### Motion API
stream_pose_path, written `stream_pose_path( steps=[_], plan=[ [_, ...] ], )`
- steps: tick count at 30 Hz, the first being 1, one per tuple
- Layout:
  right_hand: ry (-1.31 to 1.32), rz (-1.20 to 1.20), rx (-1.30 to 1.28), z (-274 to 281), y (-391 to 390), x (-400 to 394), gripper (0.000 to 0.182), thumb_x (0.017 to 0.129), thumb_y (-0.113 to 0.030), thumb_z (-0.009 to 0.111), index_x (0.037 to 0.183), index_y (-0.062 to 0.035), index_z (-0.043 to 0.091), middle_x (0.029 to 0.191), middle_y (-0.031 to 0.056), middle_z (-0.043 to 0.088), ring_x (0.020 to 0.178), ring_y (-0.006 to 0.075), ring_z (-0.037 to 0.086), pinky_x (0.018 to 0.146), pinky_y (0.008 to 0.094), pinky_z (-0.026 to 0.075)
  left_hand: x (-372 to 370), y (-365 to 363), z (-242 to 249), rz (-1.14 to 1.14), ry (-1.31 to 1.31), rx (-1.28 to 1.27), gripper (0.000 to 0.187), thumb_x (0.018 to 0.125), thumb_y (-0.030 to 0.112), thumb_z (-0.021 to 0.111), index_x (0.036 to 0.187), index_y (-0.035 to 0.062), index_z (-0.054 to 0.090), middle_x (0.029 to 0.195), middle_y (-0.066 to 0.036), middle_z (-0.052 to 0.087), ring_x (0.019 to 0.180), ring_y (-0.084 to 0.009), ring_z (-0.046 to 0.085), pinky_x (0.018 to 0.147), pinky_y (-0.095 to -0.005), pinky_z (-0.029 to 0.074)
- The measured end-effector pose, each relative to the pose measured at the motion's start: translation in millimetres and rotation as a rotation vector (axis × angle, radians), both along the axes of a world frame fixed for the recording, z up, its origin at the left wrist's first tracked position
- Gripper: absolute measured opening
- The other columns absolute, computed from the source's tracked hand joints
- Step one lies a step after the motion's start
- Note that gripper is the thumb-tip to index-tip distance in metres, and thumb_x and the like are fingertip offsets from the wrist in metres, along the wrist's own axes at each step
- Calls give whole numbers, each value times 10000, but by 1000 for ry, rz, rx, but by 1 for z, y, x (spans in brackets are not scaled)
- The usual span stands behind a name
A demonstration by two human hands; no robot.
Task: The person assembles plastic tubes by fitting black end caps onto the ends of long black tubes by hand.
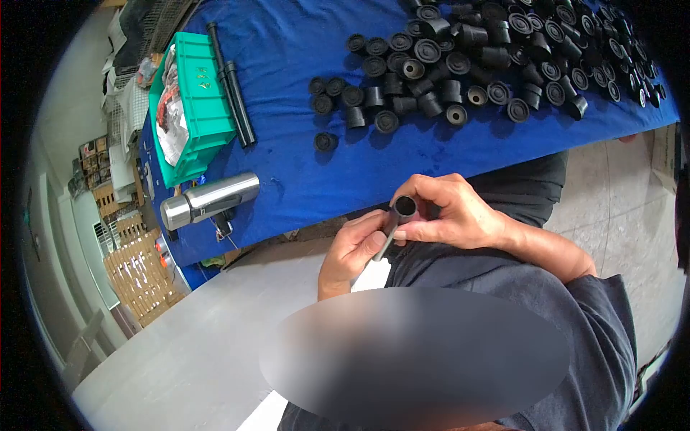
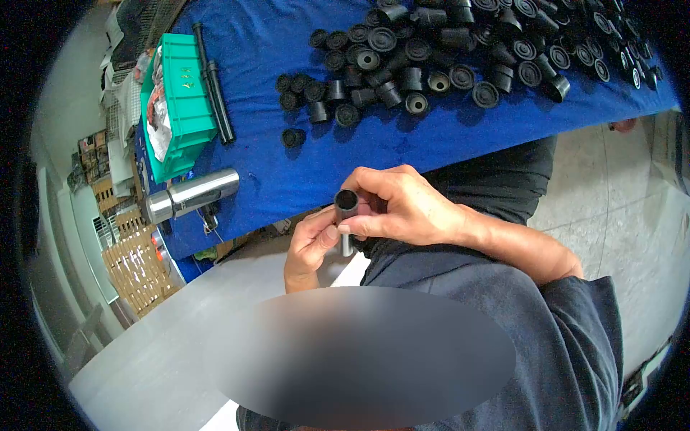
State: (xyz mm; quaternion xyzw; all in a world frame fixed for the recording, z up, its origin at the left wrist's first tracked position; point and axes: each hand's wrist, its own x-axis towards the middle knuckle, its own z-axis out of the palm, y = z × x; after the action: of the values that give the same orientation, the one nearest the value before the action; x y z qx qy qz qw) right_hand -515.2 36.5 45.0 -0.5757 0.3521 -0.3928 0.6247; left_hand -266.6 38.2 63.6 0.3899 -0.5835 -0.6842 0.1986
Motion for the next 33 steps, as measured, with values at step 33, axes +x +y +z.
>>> stream_pose_path(
  steps=[33],
  plan=[
    [111, -292, -5, -47, -5, 12, 523, 950, -242, 752, 1361, -22, 516, 1175, 142, 706, 760, 153, 655, 636, 304, 526, -23, -64, -10, 301, -569, -964, 717, 803, -29, 779, 1474, 102, 560, 1120, -135, 617, 991, -261, 642, 869, -375, 537]
  ],
)
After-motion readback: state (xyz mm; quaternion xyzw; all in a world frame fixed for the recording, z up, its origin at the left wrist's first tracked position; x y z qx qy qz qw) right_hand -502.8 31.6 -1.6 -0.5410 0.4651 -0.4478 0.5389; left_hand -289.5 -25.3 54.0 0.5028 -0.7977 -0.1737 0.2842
